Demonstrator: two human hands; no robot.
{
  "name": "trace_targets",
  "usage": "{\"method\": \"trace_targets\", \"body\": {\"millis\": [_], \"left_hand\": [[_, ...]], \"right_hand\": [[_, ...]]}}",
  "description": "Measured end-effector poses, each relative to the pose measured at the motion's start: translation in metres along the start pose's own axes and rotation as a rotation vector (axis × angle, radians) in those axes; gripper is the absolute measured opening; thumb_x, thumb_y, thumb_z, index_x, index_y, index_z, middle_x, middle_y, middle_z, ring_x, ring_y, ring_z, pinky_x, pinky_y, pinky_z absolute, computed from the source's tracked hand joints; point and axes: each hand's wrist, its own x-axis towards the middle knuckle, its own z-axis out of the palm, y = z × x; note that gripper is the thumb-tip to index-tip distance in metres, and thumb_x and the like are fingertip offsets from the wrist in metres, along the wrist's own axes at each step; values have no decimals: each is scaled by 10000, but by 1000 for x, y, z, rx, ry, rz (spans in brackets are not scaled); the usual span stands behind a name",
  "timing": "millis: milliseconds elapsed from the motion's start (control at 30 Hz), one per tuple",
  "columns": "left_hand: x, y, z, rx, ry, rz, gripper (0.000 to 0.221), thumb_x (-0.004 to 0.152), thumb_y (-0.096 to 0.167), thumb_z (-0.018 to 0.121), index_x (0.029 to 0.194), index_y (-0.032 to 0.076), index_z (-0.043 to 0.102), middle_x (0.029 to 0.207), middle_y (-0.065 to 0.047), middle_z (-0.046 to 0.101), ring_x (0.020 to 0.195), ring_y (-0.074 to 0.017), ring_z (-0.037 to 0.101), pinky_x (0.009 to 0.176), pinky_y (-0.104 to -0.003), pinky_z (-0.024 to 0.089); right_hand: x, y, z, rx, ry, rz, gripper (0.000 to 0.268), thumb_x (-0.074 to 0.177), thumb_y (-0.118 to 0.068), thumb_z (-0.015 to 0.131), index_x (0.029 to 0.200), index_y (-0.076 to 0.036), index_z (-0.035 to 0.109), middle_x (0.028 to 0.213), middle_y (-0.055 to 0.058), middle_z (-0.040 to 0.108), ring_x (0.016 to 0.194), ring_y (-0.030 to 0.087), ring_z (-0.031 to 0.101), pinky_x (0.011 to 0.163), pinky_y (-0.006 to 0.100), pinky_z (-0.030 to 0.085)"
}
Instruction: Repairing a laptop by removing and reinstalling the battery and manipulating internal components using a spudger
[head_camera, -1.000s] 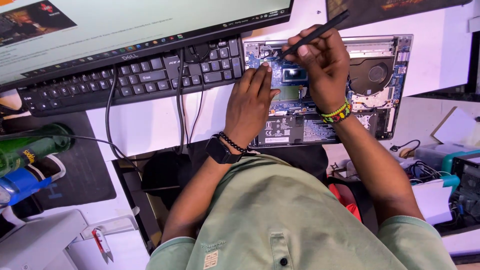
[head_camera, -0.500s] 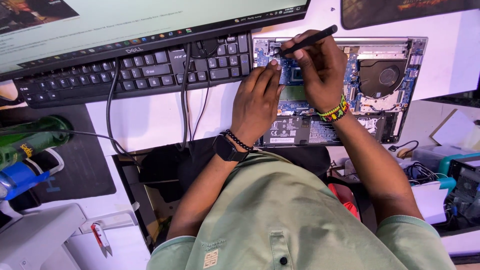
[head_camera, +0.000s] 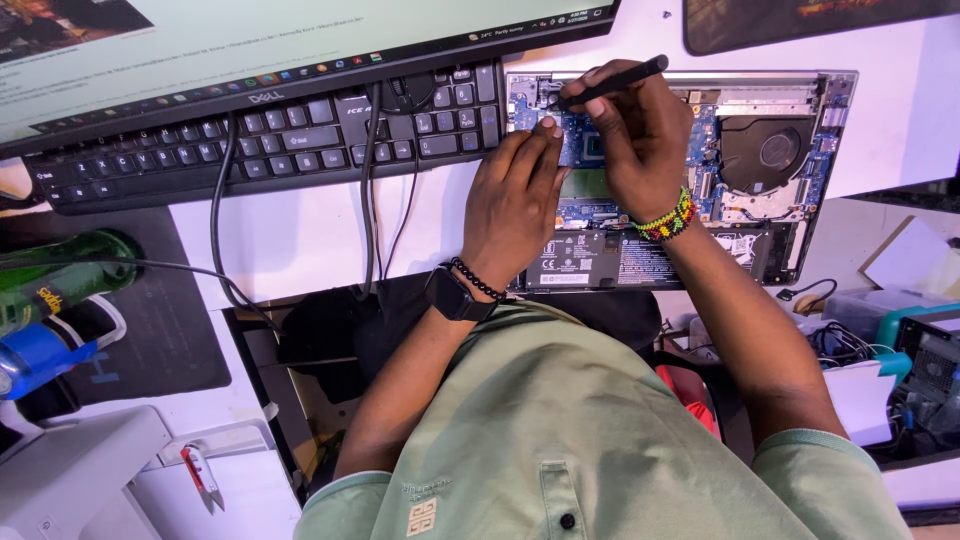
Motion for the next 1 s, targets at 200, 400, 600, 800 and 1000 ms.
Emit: {"method": "trace_targets", "body": {"millis": [200,400,600,800,1000], "left_hand": [[2,0,-2,-1,13,5,337,1078,176,568,1336,-35,623,1385,-128,615,1229,-319,573,1047,-441,515],[-1,-1,3,-24,30,-9,355,1078,185,592,1358,-33,615,1367,-131,633,1251,-327,579,1066,-445,520],[-1,-1,1,-13,34,2,354,1078,181,585,1357,-35,612,1368,-132,626,1239,-328,578,1054,-448,523],[-1,-1,2,7,40,4,355,1079,193,581,1351,-31,623,1348,-130,638,1239,-324,576,1055,-436,517],[0,0,0,-2,26,3,356,1082,192,563,1350,-35,620,1363,-135,633,1240,-324,574,1057,-437,510]], "right_hand": [[2,0,2,-86,5,-67,121,1120,-27,539,1181,74,565,1069,233,690,1044,355,744,929,419,629],[2,2,2,-58,-4,-94,127,1126,-35,529,1185,73,561,1074,233,685,1052,365,734,949,435,625],[3,0,2,-137,-4,-109,138,1130,-59,526,1160,63,585,1064,221,708,1035,352,745,921,427,617],[2,1,2,-198,-7,-116,151,1126,-51,518,1124,79,594,1045,215,693,1009,353,759,893,409,607],[2,-2,3,-176,-5,-115,120,1114,-13,524,1123,83,595,1049,219,687,1009,352,749,918,418,616]]}}
